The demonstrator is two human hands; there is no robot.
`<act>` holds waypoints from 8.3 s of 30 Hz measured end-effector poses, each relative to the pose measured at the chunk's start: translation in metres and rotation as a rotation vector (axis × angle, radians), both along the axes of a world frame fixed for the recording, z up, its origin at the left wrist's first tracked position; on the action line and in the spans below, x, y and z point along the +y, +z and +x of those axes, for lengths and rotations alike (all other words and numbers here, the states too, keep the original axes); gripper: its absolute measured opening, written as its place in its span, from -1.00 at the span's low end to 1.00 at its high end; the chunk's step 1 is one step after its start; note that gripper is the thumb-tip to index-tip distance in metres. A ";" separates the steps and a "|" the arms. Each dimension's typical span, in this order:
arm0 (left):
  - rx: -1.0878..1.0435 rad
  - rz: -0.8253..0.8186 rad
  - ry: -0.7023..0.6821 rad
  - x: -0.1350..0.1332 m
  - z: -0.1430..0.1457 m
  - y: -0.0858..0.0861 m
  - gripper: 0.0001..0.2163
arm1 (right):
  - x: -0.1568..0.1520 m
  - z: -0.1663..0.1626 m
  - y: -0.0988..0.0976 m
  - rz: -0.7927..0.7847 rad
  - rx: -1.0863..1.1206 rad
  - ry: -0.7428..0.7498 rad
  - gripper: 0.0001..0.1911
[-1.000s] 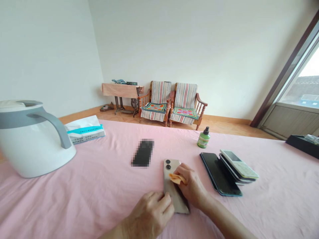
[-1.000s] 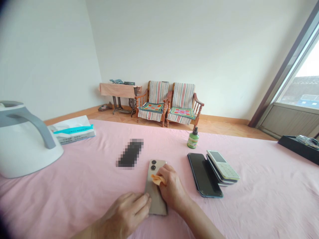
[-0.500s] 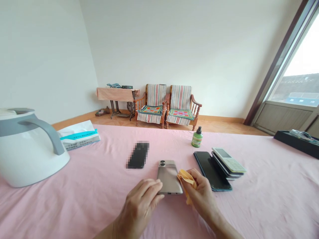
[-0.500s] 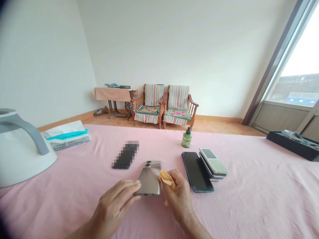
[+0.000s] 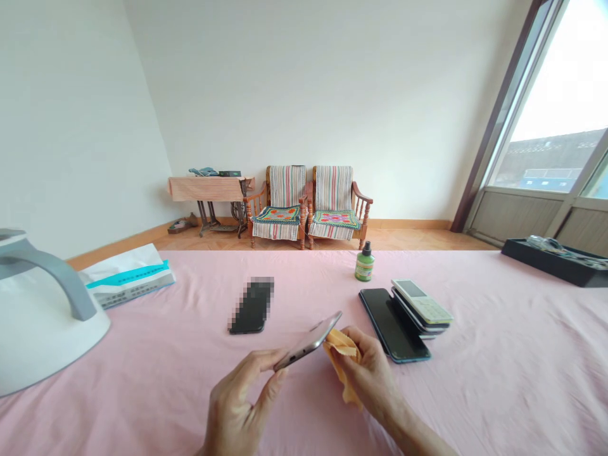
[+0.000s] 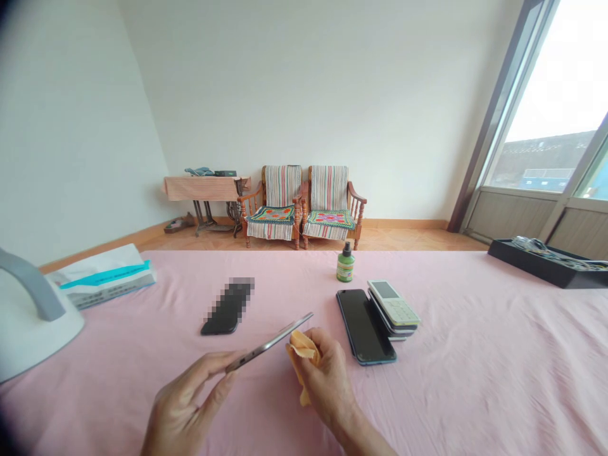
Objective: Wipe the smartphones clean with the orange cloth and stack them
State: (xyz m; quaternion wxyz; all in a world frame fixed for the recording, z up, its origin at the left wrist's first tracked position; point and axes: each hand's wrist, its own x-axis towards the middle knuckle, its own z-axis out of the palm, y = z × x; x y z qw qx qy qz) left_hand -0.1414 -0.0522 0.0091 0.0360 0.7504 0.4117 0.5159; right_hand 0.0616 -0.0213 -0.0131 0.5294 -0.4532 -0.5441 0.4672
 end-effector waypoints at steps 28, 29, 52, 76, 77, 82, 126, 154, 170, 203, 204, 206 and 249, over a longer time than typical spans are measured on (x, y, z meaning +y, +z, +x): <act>-0.177 -0.809 -0.395 0.001 0.019 -0.023 -0.81 | -0.007 -0.007 -0.004 0.289 -0.639 -0.059 -0.80; -0.107 -0.738 -0.375 0.001 0.019 -0.020 -0.82 | -0.006 -0.006 -0.004 0.282 -0.638 -0.062 -0.80; 0.363 -0.488 -0.246 -0.010 0.019 -0.003 -0.51 | 0.018 0.023 0.003 0.275 -0.816 -0.168 -0.81; 0.076 -0.597 -0.279 -0.001 0.019 -0.009 -0.54 | -0.016 0.004 0.011 -0.100 -0.039 0.107 -0.72; 0.036 -0.610 -0.282 0.000 0.019 -0.011 -0.61 | -0.015 0.003 0.010 -0.091 -0.033 0.082 -0.72; -0.246 -0.763 -0.385 0.003 0.019 -0.014 -0.70 | -0.013 0.004 0.009 -0.128 0.115 0.082 -0.68; -0.269 -1.200 -0.414 0.124 0.147 -0.017 -0.73 | -0.063 0.070 -0.011 0.096 -0.043 -0.431 -0.64; -0.089 -1.005 -0.553 0.097 0.168 -0.013 -0.83 | -0.058 0.071 -0.021 0.248 -0.210 -0.421 -0.66; -0.124 -0.957 -0.525 0.111 0.172 -0.028 -0.79 | -0.059 0.078 -0.017 0.156 -0.291 -0.479 -0.67; -0.257 -0.823 -0.510 0.104 0.170 -0.046 -0.77 | -0.031 0.102 -0.014 0.113 -0.859 -0.332 -0.79; -0.261 -0.823 -0.509 0.104 0.171 -0.046 -0.77 | -0.031 0.101 -0.013 0.116 -0.850 -0.337 -0.79; -0.269 -0.821 -0.509 0.104 0.171 -0.047 -0.76 | -0.030 0.101 -0.013 0.121 -0.838 -0.345 -0.78; 0.524 -0.443 0.632 0.098 -0.050 -0.015 -0.23 | 0.011 0.035 -0.017 0.484 -0.810 -0.089 -0.76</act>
